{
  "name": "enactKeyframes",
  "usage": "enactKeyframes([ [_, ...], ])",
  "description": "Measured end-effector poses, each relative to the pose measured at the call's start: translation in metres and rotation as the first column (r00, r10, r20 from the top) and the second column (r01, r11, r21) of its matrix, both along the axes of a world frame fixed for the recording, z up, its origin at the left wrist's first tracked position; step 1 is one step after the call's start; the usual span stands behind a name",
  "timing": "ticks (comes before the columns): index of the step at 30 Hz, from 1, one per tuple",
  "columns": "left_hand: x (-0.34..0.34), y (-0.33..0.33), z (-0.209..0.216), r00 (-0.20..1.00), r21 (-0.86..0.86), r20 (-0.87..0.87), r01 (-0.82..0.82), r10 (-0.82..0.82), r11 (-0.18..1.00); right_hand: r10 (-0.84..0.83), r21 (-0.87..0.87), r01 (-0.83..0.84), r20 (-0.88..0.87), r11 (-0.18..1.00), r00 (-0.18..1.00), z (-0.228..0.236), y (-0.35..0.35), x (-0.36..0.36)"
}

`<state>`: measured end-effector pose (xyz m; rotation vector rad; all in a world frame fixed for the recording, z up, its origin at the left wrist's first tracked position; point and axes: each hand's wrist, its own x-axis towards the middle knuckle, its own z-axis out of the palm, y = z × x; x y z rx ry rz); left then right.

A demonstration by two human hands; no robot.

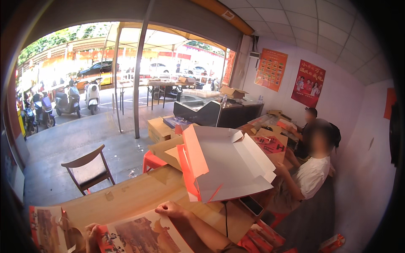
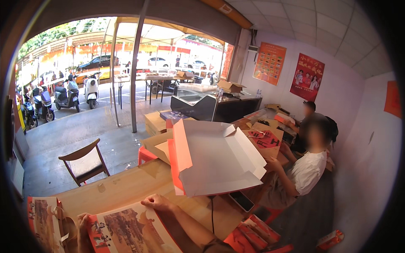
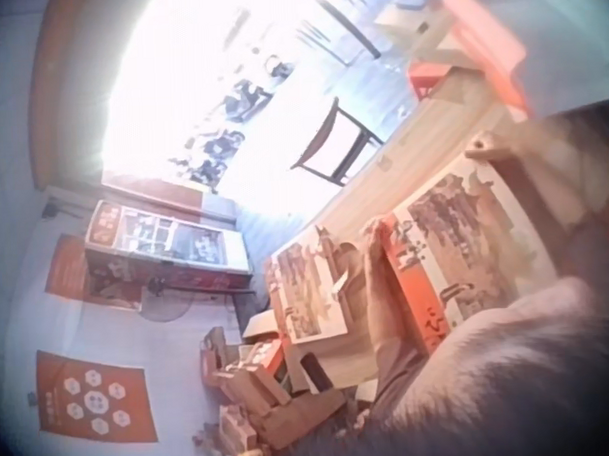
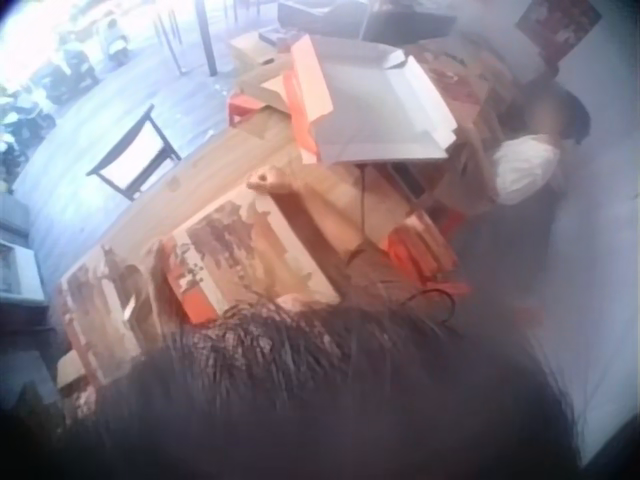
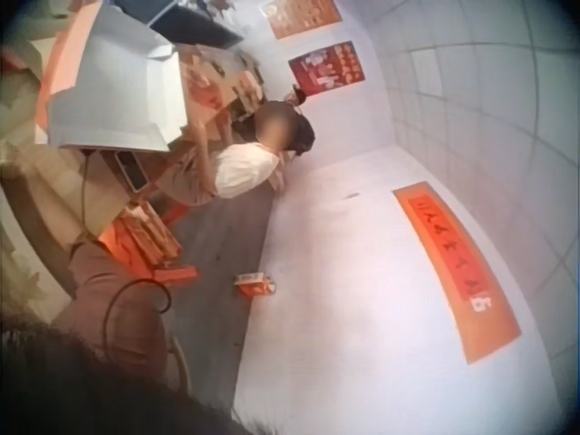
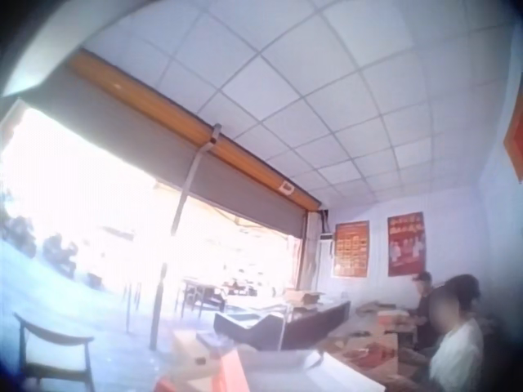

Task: The person assembles a red cardboard box by folding its flaps and inserting a white foam insert. They then place small square items into the box, close the lid, and wrap the finished box in a decorative paper sleeve.

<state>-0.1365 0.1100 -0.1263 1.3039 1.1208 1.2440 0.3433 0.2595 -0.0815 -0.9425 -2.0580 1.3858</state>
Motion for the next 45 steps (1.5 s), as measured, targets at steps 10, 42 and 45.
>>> enactKeyframes([
  [10,0.0,-0.01,-0.001,1.0,-0.013,-0.018,0.013,-0.013,1.0,-0.043,-0.235,-0.036,-0.322,0.971,0.946,-0.008,-0.021,-0.016],
  [42,0.064,-0.041,0.112,0.663,-0.011,-0.736,-0.218,0.14,0.976,-0.11,-0.307,-0.017,-0.391,0.952,0.914,-0.034,-0.023,-0.025],
  [45,0.036,-0.036,0.092,0.877,-0.26,-0.48,-0.111,-0.029,0.959,-0.144,-0.319,0.008,-0.406,0.948,0.903,-0.017,-0.037,-0.036],
])
